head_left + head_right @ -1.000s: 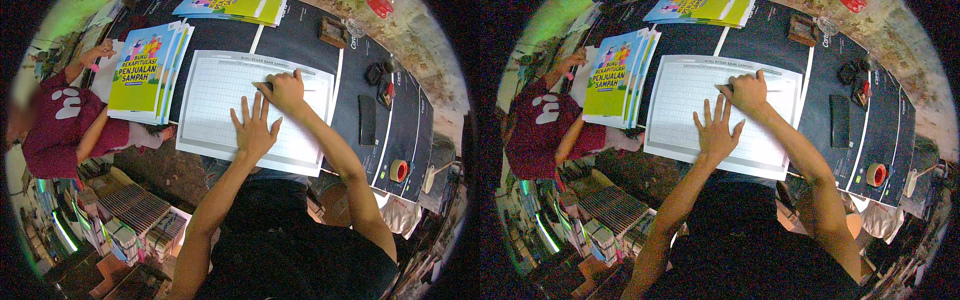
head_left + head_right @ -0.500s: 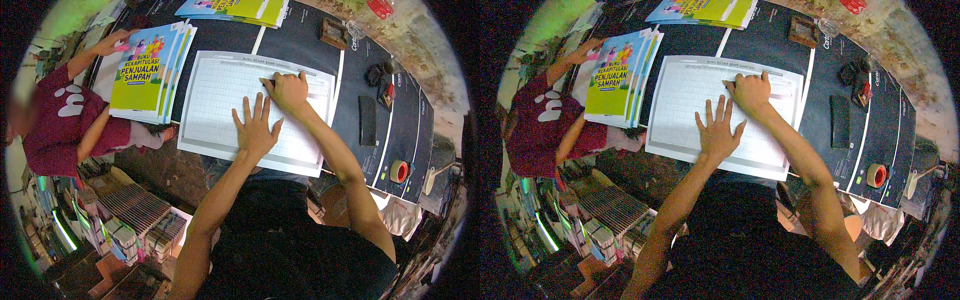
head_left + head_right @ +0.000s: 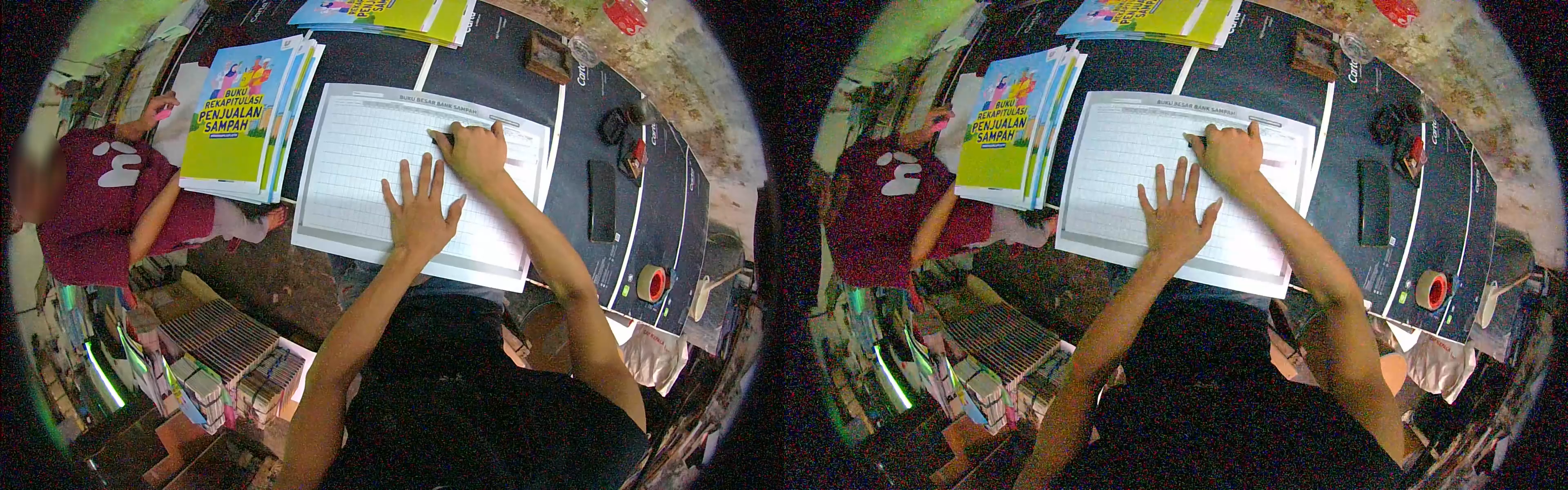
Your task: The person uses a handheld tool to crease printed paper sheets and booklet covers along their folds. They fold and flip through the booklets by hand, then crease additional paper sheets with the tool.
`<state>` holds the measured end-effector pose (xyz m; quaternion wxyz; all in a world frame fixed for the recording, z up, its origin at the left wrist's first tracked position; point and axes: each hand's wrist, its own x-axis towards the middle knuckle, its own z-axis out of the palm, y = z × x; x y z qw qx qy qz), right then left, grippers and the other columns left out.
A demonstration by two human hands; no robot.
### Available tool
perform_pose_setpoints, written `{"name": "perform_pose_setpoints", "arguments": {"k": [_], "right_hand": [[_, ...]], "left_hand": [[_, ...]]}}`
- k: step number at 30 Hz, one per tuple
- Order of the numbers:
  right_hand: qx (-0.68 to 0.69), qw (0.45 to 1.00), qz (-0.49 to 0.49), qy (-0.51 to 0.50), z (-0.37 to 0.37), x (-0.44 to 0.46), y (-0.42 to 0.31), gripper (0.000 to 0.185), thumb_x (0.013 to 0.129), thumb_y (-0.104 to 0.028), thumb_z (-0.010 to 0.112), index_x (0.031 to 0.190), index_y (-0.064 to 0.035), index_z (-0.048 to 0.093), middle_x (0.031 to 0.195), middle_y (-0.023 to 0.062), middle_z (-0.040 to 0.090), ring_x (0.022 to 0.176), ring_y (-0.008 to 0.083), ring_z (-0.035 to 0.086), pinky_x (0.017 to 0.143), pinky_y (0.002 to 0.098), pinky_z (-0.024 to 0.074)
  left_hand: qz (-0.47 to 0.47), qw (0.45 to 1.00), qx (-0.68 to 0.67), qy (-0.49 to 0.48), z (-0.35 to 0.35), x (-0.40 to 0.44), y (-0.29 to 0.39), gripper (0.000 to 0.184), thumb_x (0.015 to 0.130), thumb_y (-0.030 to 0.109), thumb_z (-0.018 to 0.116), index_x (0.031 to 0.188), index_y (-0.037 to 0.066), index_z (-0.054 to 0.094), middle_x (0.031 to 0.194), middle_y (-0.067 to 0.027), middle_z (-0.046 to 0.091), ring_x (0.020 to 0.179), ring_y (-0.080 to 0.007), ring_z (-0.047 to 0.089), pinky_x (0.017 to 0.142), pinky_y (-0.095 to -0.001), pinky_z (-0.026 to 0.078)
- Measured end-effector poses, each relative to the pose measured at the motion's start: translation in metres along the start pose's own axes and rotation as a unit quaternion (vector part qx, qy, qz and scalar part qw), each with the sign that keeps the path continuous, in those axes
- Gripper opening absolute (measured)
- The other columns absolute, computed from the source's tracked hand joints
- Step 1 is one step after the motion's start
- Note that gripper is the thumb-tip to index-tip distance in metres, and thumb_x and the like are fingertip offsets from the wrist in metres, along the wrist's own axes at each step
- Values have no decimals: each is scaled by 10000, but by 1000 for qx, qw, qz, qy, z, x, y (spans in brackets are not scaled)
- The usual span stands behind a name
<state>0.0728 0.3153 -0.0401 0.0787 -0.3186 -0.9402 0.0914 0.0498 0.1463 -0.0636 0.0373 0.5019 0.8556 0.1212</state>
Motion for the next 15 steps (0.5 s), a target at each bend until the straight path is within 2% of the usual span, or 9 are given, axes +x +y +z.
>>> {"name": "perform_pose_setpoints", "arguments": {"k": [2, 15], "right_hand": [[-21, 999, -19, 46, 6, -2, 2, 520, 960, -558, 564, 846, -90, 761, 652, 141, 702, 612, 327, 702, 918, 517, 431], [2, 999, -12, 39, 7, -3, 3, 498, 955, -560, 570, 818, -116, 750, 633, 119, 695, 569, 299, 674, 824, 489, 426]], "left_hand": [[0, 1000, 3, 4, 1, 0, 0, 774, 988, 584, 450, 1586, 117, 300, 1675, -98, 187, 1526, -438, 121, 1145, -741, 93], [6, 1000, 5, -4, -2, 1, 1, 782, 990, 571, 454, 1586, 91, 289, 1671, -107, 197, 1517, -464, 126, 1128, -763, 98]]}}
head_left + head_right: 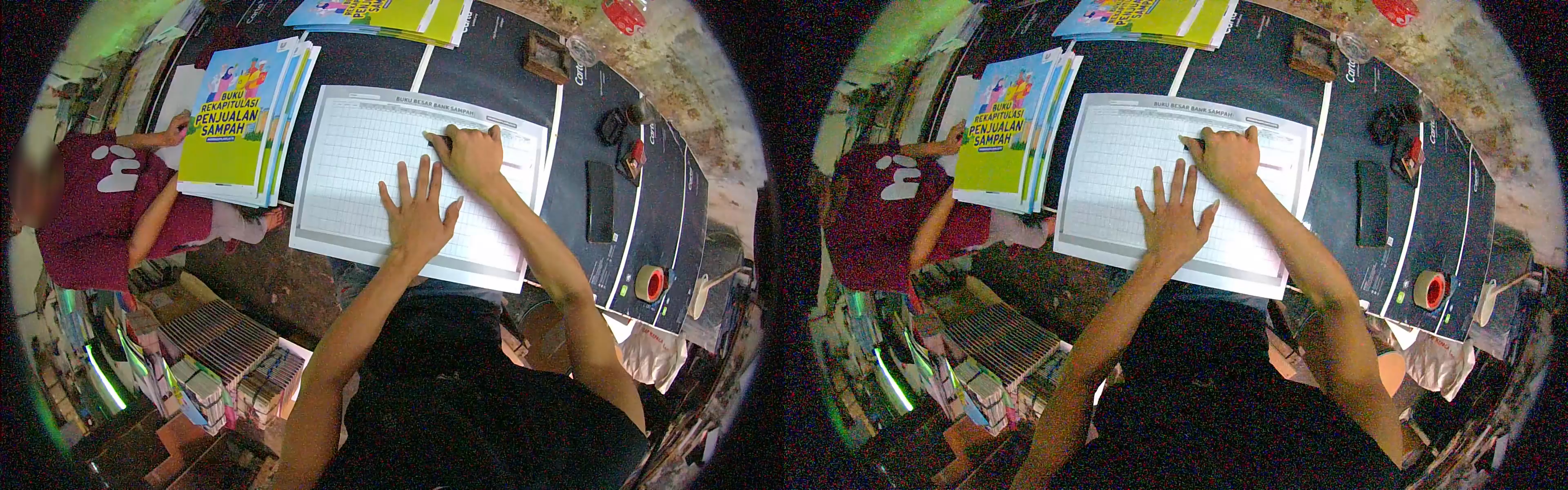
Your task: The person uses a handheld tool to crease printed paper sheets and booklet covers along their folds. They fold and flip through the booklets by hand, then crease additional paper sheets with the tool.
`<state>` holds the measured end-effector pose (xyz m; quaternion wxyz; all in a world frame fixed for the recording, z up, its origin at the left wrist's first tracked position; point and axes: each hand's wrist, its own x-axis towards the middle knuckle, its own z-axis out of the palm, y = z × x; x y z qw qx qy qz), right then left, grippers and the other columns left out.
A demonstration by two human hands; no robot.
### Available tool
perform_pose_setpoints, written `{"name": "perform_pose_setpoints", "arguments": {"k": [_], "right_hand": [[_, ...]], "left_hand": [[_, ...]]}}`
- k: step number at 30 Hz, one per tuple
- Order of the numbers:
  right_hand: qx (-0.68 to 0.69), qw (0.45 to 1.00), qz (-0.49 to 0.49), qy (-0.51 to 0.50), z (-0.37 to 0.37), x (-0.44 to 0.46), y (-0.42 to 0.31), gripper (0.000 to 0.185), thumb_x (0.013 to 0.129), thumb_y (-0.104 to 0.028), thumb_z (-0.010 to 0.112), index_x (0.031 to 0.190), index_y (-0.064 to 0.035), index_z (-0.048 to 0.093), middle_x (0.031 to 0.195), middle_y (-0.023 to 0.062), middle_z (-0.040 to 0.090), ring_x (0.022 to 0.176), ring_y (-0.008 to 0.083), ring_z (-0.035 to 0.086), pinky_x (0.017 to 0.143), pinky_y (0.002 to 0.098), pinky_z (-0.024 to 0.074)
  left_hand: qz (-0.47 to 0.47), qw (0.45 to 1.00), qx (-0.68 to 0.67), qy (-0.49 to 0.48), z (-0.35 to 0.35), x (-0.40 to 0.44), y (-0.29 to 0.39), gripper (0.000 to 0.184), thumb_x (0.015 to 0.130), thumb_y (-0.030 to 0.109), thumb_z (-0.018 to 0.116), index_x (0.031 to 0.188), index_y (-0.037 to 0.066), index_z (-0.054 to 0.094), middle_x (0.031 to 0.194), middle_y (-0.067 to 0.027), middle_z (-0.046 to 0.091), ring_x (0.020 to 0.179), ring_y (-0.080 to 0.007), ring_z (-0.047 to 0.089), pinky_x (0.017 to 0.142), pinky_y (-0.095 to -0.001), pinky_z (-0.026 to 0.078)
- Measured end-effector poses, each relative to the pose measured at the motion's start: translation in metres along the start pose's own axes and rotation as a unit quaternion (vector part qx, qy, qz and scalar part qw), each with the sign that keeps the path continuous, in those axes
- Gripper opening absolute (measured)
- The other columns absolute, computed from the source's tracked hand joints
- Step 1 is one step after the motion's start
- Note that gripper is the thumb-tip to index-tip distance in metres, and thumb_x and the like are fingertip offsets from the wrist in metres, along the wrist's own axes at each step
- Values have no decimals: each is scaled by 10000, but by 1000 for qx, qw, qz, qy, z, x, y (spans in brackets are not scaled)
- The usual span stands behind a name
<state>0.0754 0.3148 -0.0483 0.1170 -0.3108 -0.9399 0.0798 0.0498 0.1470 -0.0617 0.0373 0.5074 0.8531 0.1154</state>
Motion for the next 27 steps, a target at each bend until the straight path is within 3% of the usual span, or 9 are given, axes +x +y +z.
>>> {"name": "perform_pose_setpoints", "arguments": {"k": [8, 11, 12, 18, 21, 27], "right_hand": [[44, 999, -2, -11, -5, 2, -10, 500, 939, -566, 592, 792, -105, 718, 642, 108, 677, 616, 318, 663, 812, 490, 416], [37, 998, -4, 59, 3, 11, 0, 506, 928, -558, 614, 771, -85, 701, 717, 112, 691, 681, 315, 674, 812, 494, 414], [35, 999, 11, 6, -3, 11, -2, 556, 931, -577, 584, 806, -55, 732, 851, 152, 726, 793, 326, 707, 907, 538, 426], [20, 999, -7, 43, 2, 4, -4, 508, 914, -548, 626, 797, -65, 732, 814, 142, 723, 772, 319, 707, 928, 521, 424], [6, 994, -25, 109, 9, 1, -2, 499, 912, -540, 636, 766, -71, 724, 786, 132, 721, 738, 305, 703, 893, 502, 428], [-3, 999, 1, 50, 2, 2, -2, 519, 915, -556, 624, 744, -76, 724, 762, 127, 717, 729, 296, 707, 874, 488, 427]], "left_hand": [[-6, 1000, -8, -20, -4, -1, 1, 768, 987, 570, 463, 1576, 101, 313, 1667, -103, 209, 1523, -442, 129, 1137, -753, 95], [-9, 1000, -10, -7, -5, 2, 1, 765, 986, 571, 466, 1577, 108, 315, 1667, -99, 211, 1526, -427, 131, 1140, -748, 96], [-8, 1000, -8, -3, -5, 0, 0, 765, 985, 571, 467, 1578, 111, 315, 1667, -98, 212, 1527, -423, 132, 1141, -747, 96], [4, 999, 5, 32, 2, -2, -1, 769, 986, 570, 468, 1582, 112, 305, 1666, -99, 216, 1527, -424, 137, 1140, -747, 102], [0, 1000, -8, 25, 0, -2, -1, 770, 987, 569, 467, 1582, 107, 305, 1666, -99, 216, 1525, -428, 143, 1140, -747, 97], [0, 1000, -14, 18, 0, -1, -1, 770, 986, 565, 470, 1579, 102, 309, 1669, -99, 209, 1524, -434, 138, 1144, -743, 85]]}}
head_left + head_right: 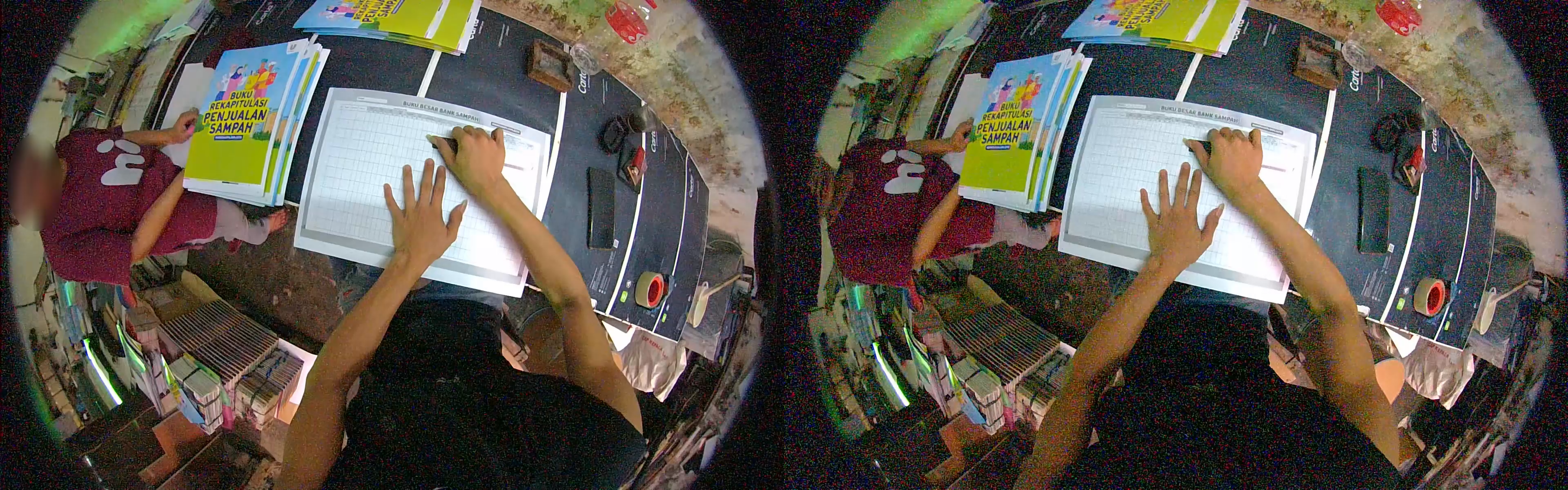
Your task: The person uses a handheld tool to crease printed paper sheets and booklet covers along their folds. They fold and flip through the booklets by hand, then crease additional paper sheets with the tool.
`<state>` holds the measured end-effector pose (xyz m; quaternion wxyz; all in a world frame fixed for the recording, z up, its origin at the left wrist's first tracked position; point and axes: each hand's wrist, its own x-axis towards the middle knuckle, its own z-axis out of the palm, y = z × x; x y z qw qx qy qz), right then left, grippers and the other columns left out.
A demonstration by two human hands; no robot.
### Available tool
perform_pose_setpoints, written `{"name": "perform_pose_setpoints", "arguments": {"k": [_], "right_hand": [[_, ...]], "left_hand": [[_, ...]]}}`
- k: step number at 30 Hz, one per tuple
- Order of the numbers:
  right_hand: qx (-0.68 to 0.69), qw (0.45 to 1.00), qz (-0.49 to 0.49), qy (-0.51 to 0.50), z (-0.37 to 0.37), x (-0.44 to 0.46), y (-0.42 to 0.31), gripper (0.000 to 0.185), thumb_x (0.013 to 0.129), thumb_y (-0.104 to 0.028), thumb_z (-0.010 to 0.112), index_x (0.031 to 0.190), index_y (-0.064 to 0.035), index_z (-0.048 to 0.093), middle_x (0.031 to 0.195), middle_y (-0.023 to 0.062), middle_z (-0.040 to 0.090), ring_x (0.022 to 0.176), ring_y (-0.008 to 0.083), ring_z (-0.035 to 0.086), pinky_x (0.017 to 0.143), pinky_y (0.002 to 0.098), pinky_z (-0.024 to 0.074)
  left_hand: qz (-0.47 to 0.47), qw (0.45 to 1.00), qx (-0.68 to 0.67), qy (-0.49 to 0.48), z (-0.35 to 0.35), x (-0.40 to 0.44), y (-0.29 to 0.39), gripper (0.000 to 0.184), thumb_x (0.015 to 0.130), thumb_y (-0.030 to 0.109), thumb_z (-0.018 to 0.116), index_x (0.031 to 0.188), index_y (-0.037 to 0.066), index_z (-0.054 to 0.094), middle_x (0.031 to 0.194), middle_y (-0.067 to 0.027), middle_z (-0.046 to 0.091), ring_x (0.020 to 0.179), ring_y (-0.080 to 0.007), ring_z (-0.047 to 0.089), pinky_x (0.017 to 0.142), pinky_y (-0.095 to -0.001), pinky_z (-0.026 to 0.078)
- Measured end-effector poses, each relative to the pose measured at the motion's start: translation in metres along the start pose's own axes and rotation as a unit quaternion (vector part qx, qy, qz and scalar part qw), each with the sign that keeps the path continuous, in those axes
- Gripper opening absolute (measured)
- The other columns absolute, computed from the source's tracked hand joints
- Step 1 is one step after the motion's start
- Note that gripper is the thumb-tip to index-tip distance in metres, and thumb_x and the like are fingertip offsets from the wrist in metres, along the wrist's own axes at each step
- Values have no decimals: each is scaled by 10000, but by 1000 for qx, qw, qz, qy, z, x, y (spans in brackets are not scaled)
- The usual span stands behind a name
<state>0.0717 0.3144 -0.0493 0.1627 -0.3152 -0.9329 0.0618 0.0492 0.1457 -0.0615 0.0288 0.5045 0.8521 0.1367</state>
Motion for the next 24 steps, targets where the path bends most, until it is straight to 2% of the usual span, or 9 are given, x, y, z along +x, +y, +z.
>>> {"name": "perform_pose_setpoints", "arguments": {"k": [6, 12, 15, 18, 20, 22, 24], "right_hand": [[40, 999, -22, 23, 6, -2, 6, 522, 931, -566, 596, 745, -98, 736, 763, 100, 713, 712, 291, 697, 891, 508, 411], [39, 997, -26, -66, -3, -1, 2, 518, 935, -559, 595, 749, -99, 742, 790, 106, 713, 748, 289, 687, 901, 540, 400], [65, 995, 24, -71, -9, 0, -3, 529, 940, -561, 583, 752, -93, 743, 812, 124, 721, 807, 300, 699, 910, 559, 404], [15, 1000, 15, 12, 7, -3, 1, 505, 942, -543, 599, 734, -99, 715, 774, 101, 711, 798, 318, 689, 891, 578, 408], [3, 996, 40, -75, 1, 0, -5, 493, 952, -523, 592, 734, -98, 713, 781, 117, 716, 794, 335, 691, 924, 603, 403], [32, 997, 24, -63, -4, -1, -8, 481, 957, -509, 588, 740, -99, 713, 773, 124, 717, 773, 345, 693, 952, 604, 401], [-35, 999, 11, -40, -8, -1, -10, 488, 967, -533, 554, 811, -104, 728, 806, 121, 734, 771, 326, 712, 965, 594, 397]], "left_hand": [[2, 1000, 9, 7, 2, 0, 0, 774, 984, 568, 471, 1578, 99, 312, 1670, -105, 200, 1526, -437, 125, 1145, -741, 74], [-2, 1000, -4, 5, 3, 0, 0, 783, 979, 579, 468, 1577, 98, 313, 1668, -103, 208, 1525, -431, 134, 1144, -745, 64], [-3, 1000, -2, -6, 1, 0, -1, 788, 974, 585, 471, 1577, 102, 313, 1670, -97, 206, 1525, -425, 142, 1146, -742, 71], [-5, 1000, 8, -6, -1, 0, -2, 788, 974, 589, 468, 1580, 111, 309, 1671, -92, 211, 1526, -422, 148, 1149, -737, 81], [-19, 999, -26, -5, 1, 1, -6, 788, 967, 589, 478, 1580, 121, 319, 1663, -92, 246, 1522, -419, 171, 1157, -726, 92], [-13, 1000, -14, -24, -1, 0, -7, 795, 956, 582, 493, 1570, 102, 331, 1673, -106, 204, 1523, -427, 157, 1157, -726, 95], [-5, 1000, -12, 17, 3, -1, -4, 776, 974, 585, 448, 1569, 101, 332, 1667, -115, 208, 1520, -424, 161, 1150, -733, 97]]}}
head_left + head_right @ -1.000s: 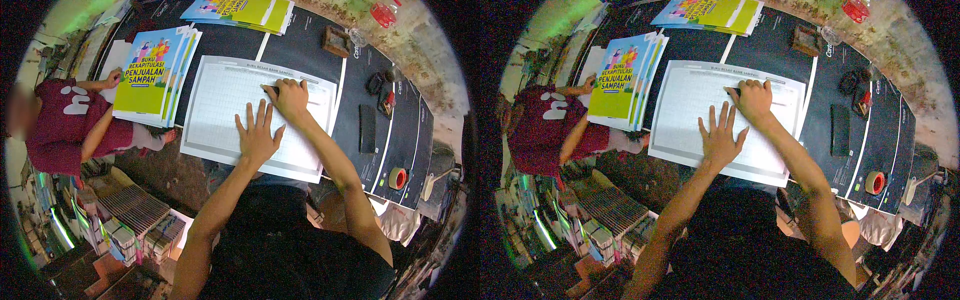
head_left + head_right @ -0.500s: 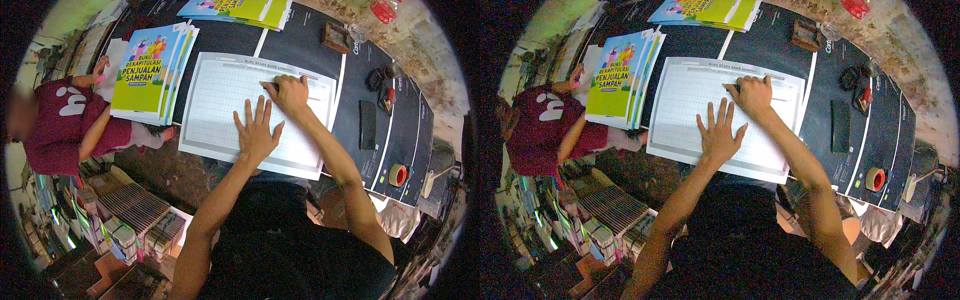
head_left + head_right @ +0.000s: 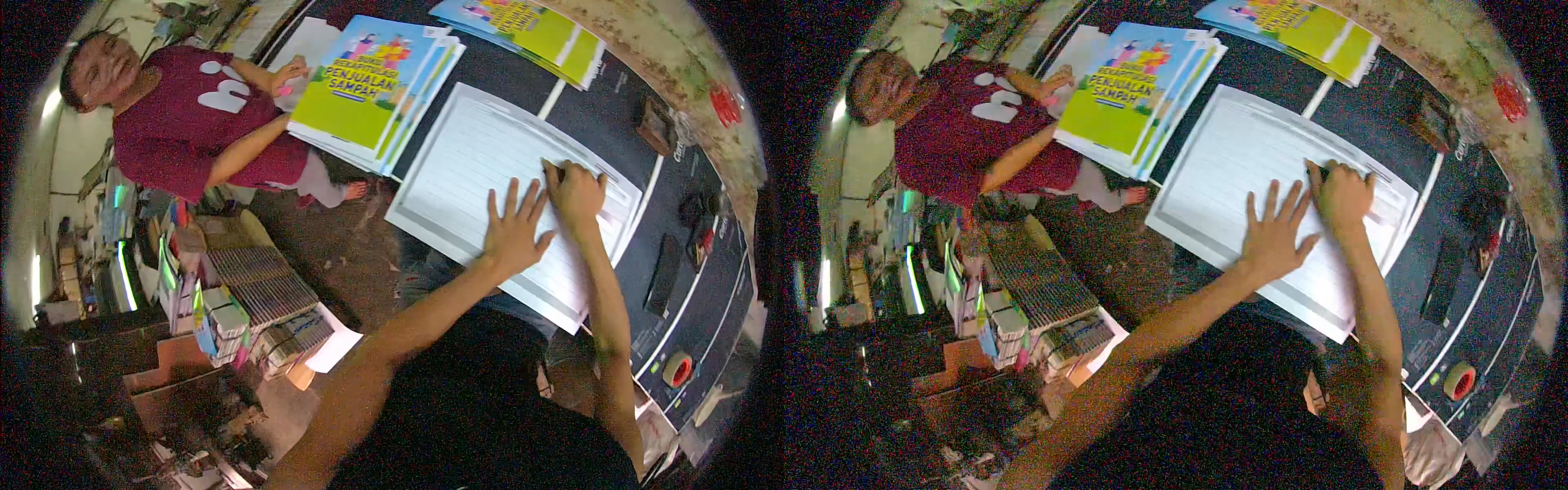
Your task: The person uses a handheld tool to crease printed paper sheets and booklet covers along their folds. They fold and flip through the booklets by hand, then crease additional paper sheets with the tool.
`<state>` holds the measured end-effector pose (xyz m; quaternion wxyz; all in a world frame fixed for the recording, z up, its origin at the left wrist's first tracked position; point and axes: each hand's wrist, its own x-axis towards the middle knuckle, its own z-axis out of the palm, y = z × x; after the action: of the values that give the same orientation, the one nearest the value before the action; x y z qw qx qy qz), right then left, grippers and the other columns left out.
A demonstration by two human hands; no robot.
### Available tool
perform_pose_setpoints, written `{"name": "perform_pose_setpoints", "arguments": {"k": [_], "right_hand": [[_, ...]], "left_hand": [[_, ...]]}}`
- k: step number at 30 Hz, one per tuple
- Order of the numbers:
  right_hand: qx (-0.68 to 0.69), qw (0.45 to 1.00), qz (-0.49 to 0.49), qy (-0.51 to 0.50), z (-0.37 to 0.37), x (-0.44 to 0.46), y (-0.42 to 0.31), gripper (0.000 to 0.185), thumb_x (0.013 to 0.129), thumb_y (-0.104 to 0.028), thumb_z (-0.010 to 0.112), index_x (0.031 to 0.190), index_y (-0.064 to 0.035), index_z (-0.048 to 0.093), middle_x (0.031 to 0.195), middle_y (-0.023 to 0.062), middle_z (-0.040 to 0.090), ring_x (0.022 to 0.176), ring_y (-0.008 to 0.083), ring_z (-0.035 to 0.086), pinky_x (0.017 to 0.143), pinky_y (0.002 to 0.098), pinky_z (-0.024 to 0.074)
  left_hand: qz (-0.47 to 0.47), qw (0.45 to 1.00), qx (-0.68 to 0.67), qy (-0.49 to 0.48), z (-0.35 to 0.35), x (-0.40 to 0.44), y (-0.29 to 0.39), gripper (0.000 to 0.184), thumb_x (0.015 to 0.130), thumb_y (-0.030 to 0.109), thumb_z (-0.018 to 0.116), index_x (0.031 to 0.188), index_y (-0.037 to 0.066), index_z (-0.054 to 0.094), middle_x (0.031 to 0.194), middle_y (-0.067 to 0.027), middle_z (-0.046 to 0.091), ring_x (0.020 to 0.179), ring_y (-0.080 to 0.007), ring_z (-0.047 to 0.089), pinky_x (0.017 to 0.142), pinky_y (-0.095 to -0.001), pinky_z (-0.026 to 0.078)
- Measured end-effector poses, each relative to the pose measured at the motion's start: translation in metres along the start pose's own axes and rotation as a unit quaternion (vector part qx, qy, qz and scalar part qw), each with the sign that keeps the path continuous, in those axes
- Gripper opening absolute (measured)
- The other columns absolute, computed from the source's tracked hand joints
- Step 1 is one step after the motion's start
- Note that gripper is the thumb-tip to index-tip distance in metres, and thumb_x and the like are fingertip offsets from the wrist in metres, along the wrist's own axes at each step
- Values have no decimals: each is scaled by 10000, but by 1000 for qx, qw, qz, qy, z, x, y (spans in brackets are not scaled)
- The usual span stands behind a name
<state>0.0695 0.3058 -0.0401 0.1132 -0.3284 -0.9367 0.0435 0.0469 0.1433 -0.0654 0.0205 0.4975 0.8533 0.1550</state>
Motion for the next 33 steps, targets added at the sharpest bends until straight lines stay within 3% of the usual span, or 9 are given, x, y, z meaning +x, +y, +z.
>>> {"name": "perform_pose_setpoints", "arguments": {"k": [6, 9, 10, 11, 17, 20, 23, 32, 33], "right_hand": [[24, 999, 16, -39, -1, 1, 4, 497, 967, -546, 548, 803, -111, 726, 798, 115, 732, 776, 317, 714, 944, 544, 399], [53, 995, 43, -72, 6, 3, 6, 561, 951, -592, 541, 793, -91, 736, 805, 150, 734, 768, 351, 718, 971, 643, 391], [68, 996, 35, -36, 7, 1, 7, 580, 951, -600, 534, 792, -80, 736, 807, 172, 733, 755, 367, 715, 972, 635, 395], [55, 995, 47, -75, 2, 5, 6, 575, 947, -598, 540, 795, -80, 740, 813, 172, 736, 754, 363, 718, 973, 614, 399], [55, 998, 31, -11, -1, 3, 10, 529, 939, -571, 575, 798, -87, 738, 761, 146, 731, 716, 331, 714, 942, 537, 418], [31, 999, 25, -26, -3, 3, 4, 510, 939, -558, 586, 803, -90, 736, 729, 148, 721, 698, 317, 715, 949, 520, 417], [2, 999, -3, 38, 11, -1, 7, 495, 934, -546, 608, 752, -98, 713, 700, 141, 714, 596, 309, 672, 825, 483, 413], [27, 999, -10, 19, 5, 0, 7, 480, 931, -542, 613, 755, -110, 725, 691, 125, 710, 595, 301, 670, 819, 473, 413], [28, 1000, -9, 10, 5, 0, 8, 491, 940, -552, 592, 772, -112, 731, 713, 129, 718, 631, 301, 686, 861, 499, 411]], "left_hand": [[-11, 1000, 18, -22, 2, 0, 2, 785, 975, 596, 450, 1579, 112, 318, 1671, -106, 205, 1527, -423, 137, 1151, -736, 92], [-6, 1000, 4, -28, -3, 3, 2, 781, 974, 588, 465, 1578, 114, 322, 1671, -95, 213, 1525, -420, 146, 1148, -739, 106], [-6, 1000, 4, -25, -3, 2, 2, 779, 974, 585, 470, 1577, 115, 323, 1670, -91, 218, 1523, -420, 156, 1146, -742, 114], [-1, 1000, 18, -19, -1, 2, 3, 779, 973, 583, 474, 1576, 113, 325, 1669, -84, 222, 1519, -424, 168, 1139, -747, 128], [6, 1000, 22, -7, 1, 1, 3, 764, 982, 577, 467, 1569, 107, 334, 1665, -97, 218, 1516, -430, 157, 1133, -748, 119], [8, 1000, 27, -8, 1, 0, 3, 767, 982, 582, 464, 1574, 114, 324, 1668, -93, 208, 1519, -429, 143, 1137, -747, 101], [3, 999, 22, -23, -1, 1, 3, 770, 980, 586, 464, 1577, 121, 322, 1668, -90, 207, 1521, -426, 141, 1139, -745, 99], [7, 1000, 25, -4, 1, 1, 3, 765, 978, 579, 468, 1573, 116, 337, 1666, -91, 230, 1518, -425, 163, 1138, -742, 103], [9, 1000, 26, 3, 2, 1, 3, 763, 978, 578, 471, 1569, 113, 344, 1664, -93, 235, 1515, -427, 170, 1136, -742, 106]]}}
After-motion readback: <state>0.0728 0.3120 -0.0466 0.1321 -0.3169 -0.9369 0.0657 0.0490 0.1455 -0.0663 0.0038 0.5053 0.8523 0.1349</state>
